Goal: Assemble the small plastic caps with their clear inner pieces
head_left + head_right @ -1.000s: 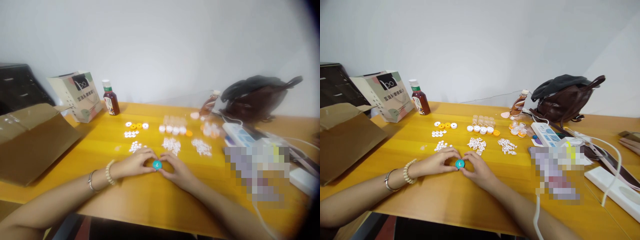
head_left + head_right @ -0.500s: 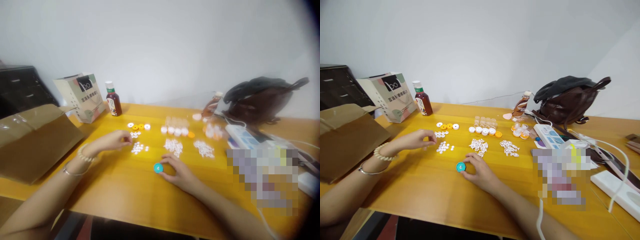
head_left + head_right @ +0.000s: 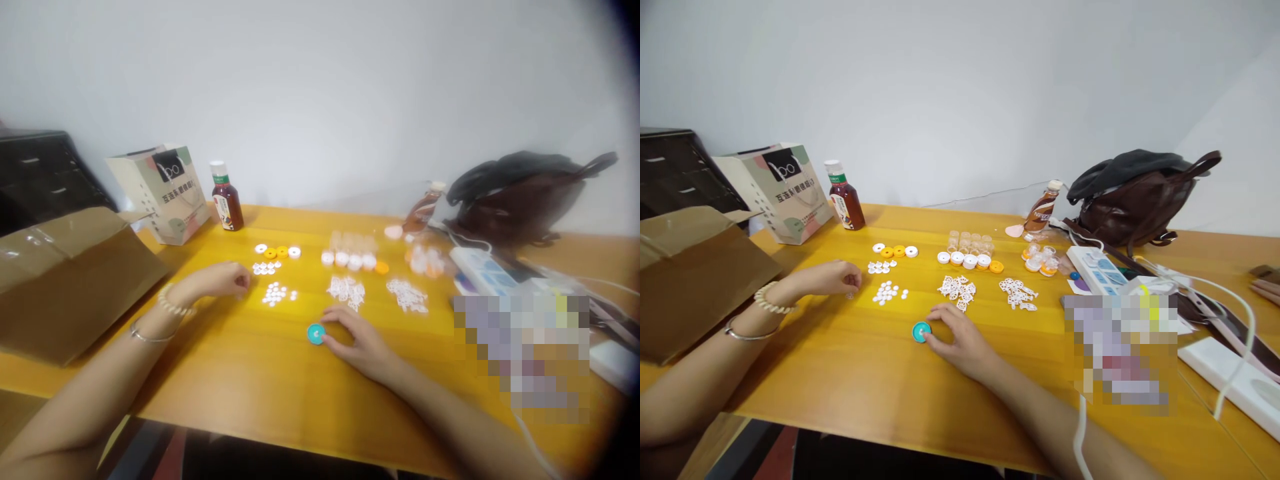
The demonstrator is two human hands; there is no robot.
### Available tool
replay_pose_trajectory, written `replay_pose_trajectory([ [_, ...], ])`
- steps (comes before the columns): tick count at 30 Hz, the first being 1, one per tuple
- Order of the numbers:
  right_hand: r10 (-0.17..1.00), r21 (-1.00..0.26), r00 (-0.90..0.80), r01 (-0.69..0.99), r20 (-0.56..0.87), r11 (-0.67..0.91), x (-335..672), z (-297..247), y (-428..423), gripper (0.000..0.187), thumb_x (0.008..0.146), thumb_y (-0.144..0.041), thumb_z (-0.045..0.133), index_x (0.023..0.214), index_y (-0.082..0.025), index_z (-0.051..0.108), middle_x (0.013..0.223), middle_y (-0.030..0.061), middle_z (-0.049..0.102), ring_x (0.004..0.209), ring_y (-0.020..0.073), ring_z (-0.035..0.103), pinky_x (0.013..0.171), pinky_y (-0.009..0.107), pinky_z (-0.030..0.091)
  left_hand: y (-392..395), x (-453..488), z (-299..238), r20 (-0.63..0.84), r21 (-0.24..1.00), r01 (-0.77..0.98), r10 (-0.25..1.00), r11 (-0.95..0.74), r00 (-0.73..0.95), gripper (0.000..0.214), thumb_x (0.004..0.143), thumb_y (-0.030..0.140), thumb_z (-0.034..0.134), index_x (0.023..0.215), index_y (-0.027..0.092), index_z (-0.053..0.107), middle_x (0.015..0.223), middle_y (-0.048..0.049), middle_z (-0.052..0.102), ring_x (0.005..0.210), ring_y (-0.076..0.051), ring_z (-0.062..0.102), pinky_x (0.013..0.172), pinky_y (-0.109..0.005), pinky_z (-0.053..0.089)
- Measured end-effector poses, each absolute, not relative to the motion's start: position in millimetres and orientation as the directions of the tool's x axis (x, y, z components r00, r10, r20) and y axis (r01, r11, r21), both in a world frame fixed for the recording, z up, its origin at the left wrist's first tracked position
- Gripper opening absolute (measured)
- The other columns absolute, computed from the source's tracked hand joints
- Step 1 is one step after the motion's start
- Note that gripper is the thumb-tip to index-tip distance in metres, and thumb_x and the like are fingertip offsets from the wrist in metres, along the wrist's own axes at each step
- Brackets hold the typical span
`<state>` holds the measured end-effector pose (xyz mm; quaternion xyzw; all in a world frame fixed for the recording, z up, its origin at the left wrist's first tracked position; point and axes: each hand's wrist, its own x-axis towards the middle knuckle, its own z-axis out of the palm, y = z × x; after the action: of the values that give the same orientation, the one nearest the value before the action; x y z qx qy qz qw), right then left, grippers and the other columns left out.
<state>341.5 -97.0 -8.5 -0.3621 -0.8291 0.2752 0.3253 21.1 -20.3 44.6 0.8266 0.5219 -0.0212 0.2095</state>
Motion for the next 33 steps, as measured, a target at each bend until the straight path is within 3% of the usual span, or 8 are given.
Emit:
replay_pose_trajectory([
  [7,0.788,-0.718,-0.492,0.386,0.371,0.579,342,-10,-96,0.016,0.08,-0.025,0.054,0.095,-0.021,0.055,0.098,0.0058,0.058,0.092,0.0171,0.056,0.085,0.032,0.045,-24,27,48,-0.182,0.39,0.839,0.861,-0.38,0.474,0.012,0.066,0.021,0.052,0.07,0.015,0.061,0.065,-0.0008,0.062,0.057,-0.012,0.053,0.055,-0.021,0.037],
  [13,0.879,-0.813,-0.296,0.352,0.374,0.465,335,-6,-101,0.01,0.077,-0.026,0.055,0.084,-0.019,0.057,0.075,0.0024,0.059,0.066,0.0139,0.056,0.064,0.028,0.048,-64,94,39,0.144,0.761,0.496,0.854,-0.419,0.5,0.016,0.074,0.029,0.056,0.076,0.015,0.061,0.077,-0.0025,0.064,0.072,-0.012,0.057,0.068,-0.023,0.044],
  [18,0.917,-0.905,-0.312,0.261,0.249,0.335,327,-4,-110,0.01,0.075,-0.028,0.057,0.078,-0.019,0.06,0.066,-0.0001,0.06,0.059,0.0113,0.055,0.057,0.024,0.047,-97,143,9,0.148,0.932,0.221,0.859,-0.286,0.489,0.015,0.075,0.028,0.059,0.076,0.013,0.061,0.072,-0.0032,0.064,0.067,-0.011,0.057,0.066,-0.023,0.046],
  [22,0.942,-0.965,-0.313,0.183,0.124,0.188,326,-5,-113,0.012,0.072,-0.03,0.059,0.075,-0.019,0.06,0.064,-0.0008,0.062,0.059,0.0115,0.057,0.059,0.025,0.048,-100,147,0,0.191,0.936,0.189,0.881,-0.295,0.432,0.014,0.075,0.027,0.061,0.076,0.014,0.062,0.072,-0.0034,0.065,0.065,-0.011,0.057,0.064,-0.024,0.047],
  [28,0.949,-0.992,-0.311,0.092,0.057,0.09,325,-4,-112,0.015,0.069,-0.033,0.063,0.072,-0.019,0.061,0.068,0.0,0.066,0.064,0.013,0.061,0.064,0.027,0.05,-99,146,0,0.247,0.903,0.233,0.878,-0.362,0.41,0.016,0.077,0.029,0.06,0.078,0.013,0.062,0.074,-0.0042,0.065,0.068,-0.012,0.059,0.066,-0.025,0.049],
  [33,0.948,-0.997,-0.317,0.061,0.03,0.052,326,-4,-109,0.014,0.069,-0.033,0.064,0.07,-0.019,0.062,0.068,-0.0008,0.066,0.065,0.012,0.061,0.069,0.027,0.05,-102,144,4,0.364,0.792,0.316,0.82,-0.522,0.443,0.015,0.08,0.028,0.057,0.081,0.015,0.064,0.077,-0.0038,0.065,0.072,-0.012,0.058,0.069,-0.025,0.047],
])
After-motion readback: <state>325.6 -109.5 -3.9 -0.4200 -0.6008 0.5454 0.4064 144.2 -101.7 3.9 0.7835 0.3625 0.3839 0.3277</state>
